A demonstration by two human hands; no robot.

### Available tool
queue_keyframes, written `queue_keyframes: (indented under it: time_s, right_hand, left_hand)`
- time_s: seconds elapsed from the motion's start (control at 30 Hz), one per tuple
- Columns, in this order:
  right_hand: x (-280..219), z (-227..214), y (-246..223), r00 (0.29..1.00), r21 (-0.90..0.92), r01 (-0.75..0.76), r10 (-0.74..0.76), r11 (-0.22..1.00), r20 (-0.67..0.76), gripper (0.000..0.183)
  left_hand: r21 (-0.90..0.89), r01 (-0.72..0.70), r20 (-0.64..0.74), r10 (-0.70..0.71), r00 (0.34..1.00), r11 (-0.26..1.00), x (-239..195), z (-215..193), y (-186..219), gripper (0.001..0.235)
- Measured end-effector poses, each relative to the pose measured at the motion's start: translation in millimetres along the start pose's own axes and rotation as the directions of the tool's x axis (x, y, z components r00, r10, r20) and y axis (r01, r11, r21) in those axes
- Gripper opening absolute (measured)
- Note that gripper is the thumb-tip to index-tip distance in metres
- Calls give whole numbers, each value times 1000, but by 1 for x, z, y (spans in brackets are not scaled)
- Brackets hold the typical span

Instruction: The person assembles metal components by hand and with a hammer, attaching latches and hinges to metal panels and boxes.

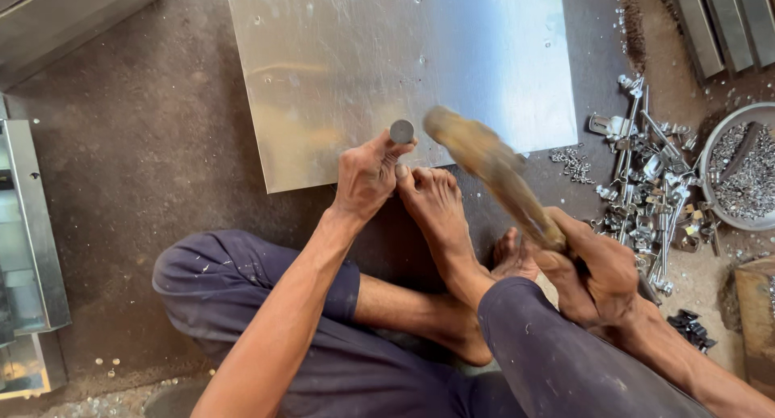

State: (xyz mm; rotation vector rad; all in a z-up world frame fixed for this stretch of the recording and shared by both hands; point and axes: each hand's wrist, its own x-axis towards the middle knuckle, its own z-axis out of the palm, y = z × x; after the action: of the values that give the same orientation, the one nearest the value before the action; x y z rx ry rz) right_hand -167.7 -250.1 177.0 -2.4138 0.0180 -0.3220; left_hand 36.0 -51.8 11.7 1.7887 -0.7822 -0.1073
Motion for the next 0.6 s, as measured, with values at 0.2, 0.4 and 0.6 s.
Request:
queue_keyframes:
  time_s: [0.2,0.4,0.6]
  right_hand:
    - [1,0,3,876,26,-438,420,898,237,49]
    - [-25,-2,9,938,-23,-345,346,938,26,48]
    - [-32,-8,7,948,-19,-318,318,948,-17,47]
  left_hand:
    - [-199,82,-107,-105,989,977,17,2,8,13]
    - [28,-16,116,12,993,999,23,18,7,20]
    - [55,-75,132,67,989,996,20,22,1,23]
